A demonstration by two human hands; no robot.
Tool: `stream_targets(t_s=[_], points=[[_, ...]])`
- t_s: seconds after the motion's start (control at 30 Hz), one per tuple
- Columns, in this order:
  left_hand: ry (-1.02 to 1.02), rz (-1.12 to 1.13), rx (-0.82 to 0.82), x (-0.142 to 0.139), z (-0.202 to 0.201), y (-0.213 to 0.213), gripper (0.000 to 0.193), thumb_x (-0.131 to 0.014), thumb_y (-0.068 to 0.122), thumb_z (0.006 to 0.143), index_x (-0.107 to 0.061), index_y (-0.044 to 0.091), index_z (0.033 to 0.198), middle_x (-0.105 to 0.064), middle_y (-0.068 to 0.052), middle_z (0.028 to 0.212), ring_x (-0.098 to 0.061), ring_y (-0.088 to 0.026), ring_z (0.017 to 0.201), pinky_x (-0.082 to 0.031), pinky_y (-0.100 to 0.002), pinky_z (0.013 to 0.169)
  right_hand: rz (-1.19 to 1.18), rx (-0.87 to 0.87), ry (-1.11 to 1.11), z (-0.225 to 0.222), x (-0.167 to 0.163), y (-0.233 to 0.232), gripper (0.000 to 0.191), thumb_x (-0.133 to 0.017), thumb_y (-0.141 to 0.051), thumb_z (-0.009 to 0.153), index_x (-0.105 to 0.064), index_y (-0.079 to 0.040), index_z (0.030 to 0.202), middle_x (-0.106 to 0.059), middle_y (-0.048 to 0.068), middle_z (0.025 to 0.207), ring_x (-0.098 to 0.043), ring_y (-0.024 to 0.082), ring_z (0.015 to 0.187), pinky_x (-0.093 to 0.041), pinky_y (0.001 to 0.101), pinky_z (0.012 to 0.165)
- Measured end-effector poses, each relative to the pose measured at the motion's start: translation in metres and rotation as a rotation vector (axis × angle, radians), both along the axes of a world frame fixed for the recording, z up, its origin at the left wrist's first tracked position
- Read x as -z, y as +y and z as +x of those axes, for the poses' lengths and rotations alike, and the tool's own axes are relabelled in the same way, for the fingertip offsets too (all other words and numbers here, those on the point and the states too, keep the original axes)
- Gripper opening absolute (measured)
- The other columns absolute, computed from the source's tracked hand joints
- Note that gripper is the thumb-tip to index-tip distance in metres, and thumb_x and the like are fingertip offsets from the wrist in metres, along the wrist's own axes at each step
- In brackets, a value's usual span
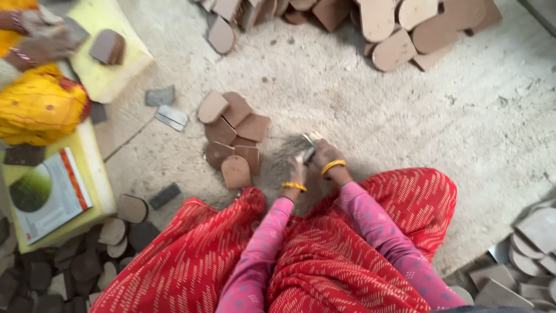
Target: The person sits on the floor and sands small shoe upper components one at a time, rubbing each piece with a sanding block by hand, then sets the smoothed piece aside with finished pieces. Another worker nearby handles similar pieces on a foam pad.
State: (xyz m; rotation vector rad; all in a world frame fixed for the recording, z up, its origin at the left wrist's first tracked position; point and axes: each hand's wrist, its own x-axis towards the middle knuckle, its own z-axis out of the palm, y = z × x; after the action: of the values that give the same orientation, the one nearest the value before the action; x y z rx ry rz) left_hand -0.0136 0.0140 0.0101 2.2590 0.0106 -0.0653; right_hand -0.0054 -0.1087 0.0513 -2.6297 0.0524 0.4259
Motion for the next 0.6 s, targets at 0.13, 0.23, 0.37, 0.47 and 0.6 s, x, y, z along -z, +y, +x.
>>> stream_targets(t_s=[0.13, 0.23, 0.37, 0.47, 0.6], points=[[0.028, -0.058, 0.055, 0.004, -0.004, 0.004, 0.030, -0.052, 0.019, 0.091, -0.076, 0.011, 0.108, -0.070, -0.024, 0.086, -0.068, -0.045, 0.078, -0.053, -0.054, 0.067, 0.000, -0.003, -0.163, -0.008, 0.009, -0.003, 0.036, -0.064, -0.026, 0.086, -0.065, -0.011, 0.119, -0.072, 0.022, 0.109, -0.069, 0.041, 0.098, -0.055, 0.0538, 0.080], [0.075, -0.086, 0.077, 0.010, -0.006, 0.007, 0.017, -0.066, 0.022, 0.090, -0.076, 0.009, 0.098, -0.070, -0.024, 0.084, -0.069, -0.045, 0.078, -0.055, -0.054, 0.065, -0.116, -0.011, -0.226, -0.023, 0.004, 0.002, 0.036, -0.063, -0.026, 0.087, -0.065, -0.011, 0.119, -0.071, 0.022, 0.109, -0.068, 0.041, 0.098, -0.055, 0.0538, 0.080], [0.088, 0.013, 0.050, 0.013, -0.008, 0.008, 0.017, -0.068, 0.020, 0.086, -0.075, 0.009, 0.097, -0.070, -0.024, 0.083, -0.069, -0.045, 0.078, -0.056, -0.053, 0.065, -0.085, 0.024, -0.177, -0.026, -0.003, 0.002, 0.035, -0.061, -0.026, 0.087, -0.066, -0.011, 0.118, -0.071, 0.021, 0.109, -0.068, 0.041, 0.097, -0.055, 0.0540, 0.079], [0.069, -0.010, 0.039, 0.012, -0.007, 0.009, 0.017, -0.069, 0.021, 0.086, -0.075, 0.009, 0.098, -0.070, -0.024, 0.083, -0.069, -0.045, 0.078, -0.056, -0.053, 0.065, -0.007, -0.008, -0.146, -0.020, -0.002, -0.005, 0.034, -0.060, -0.026, 0.087, -0.066, -0.011, 0.118, -0.071, 0.020, 0.110, -0.068, 0.040, 0.097, -0.055, 0.0541, 0.078], [0.080, -0.028, 0.042, 0.017, -0.009, 0.008, 0.019, -0.069, 0.022, 0.086, -0.076, 0.009, 0.099, -0.071, -0.023, 0.084, -0.069, -0.045, 0.078, -0.055, -0.053, 0.065, -0.115, -0.046, -0.231, -0.021, 0.001, -0.010, 0.034, -0.059, -0.026, 0.088, -0.067, -0.011, 0.117, -0.071, 0.019, 0.110, -0.068, 0.040, 0.096, -0.054, 0.0542, 0.077]])
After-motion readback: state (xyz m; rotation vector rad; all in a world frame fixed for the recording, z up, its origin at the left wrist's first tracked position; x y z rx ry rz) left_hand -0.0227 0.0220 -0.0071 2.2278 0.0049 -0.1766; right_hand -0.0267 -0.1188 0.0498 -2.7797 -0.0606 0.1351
